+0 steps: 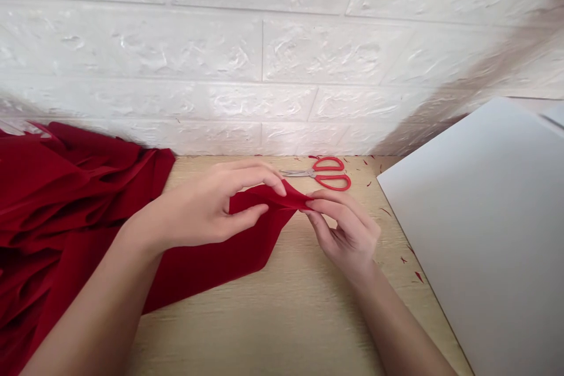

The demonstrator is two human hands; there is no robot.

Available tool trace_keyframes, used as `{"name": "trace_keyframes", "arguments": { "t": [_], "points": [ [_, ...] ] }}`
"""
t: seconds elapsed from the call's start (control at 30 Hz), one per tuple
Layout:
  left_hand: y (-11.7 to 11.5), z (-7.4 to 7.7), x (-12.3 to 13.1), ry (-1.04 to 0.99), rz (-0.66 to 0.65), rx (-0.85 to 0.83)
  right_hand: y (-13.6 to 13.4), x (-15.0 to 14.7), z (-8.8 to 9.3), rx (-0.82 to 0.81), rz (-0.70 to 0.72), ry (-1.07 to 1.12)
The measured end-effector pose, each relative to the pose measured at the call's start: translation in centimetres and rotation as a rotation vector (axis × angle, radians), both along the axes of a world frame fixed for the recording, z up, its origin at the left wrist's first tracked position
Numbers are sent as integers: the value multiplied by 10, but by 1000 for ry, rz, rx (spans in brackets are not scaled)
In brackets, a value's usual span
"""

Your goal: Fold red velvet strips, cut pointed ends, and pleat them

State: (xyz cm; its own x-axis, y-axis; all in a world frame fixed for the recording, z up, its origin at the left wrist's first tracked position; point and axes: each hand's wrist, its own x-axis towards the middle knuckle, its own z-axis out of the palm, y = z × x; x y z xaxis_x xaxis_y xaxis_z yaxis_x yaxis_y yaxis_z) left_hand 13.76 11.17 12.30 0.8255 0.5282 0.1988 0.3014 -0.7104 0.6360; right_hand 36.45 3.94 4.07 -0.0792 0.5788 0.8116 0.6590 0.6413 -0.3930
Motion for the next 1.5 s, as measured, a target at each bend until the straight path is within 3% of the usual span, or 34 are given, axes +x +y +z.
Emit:
{"name": "trace_keyframes", "arguments": {
  "t": [0.53, 0.83, 1.03, 1.27, 1.5],
  "points": [
    [-6, -13, 21, -95, 97, 155, 2, -3, 0, -30, 18, -13],
    [-10, -12, 29, -111, 239, -102, -4, -13, 0, -177, 35, 177],
    [-12, -19, 35, -144, 343, -208, -4, -17, 1, -151, -83, 197],
    [-13, -29, 41, -277, 388, -279, -4, -19, 1, -329, -137, 410],
    [-13, -35, 43, -300, 423, -374, -4, -18, -2, -187, -154, 383]
  ]
}}
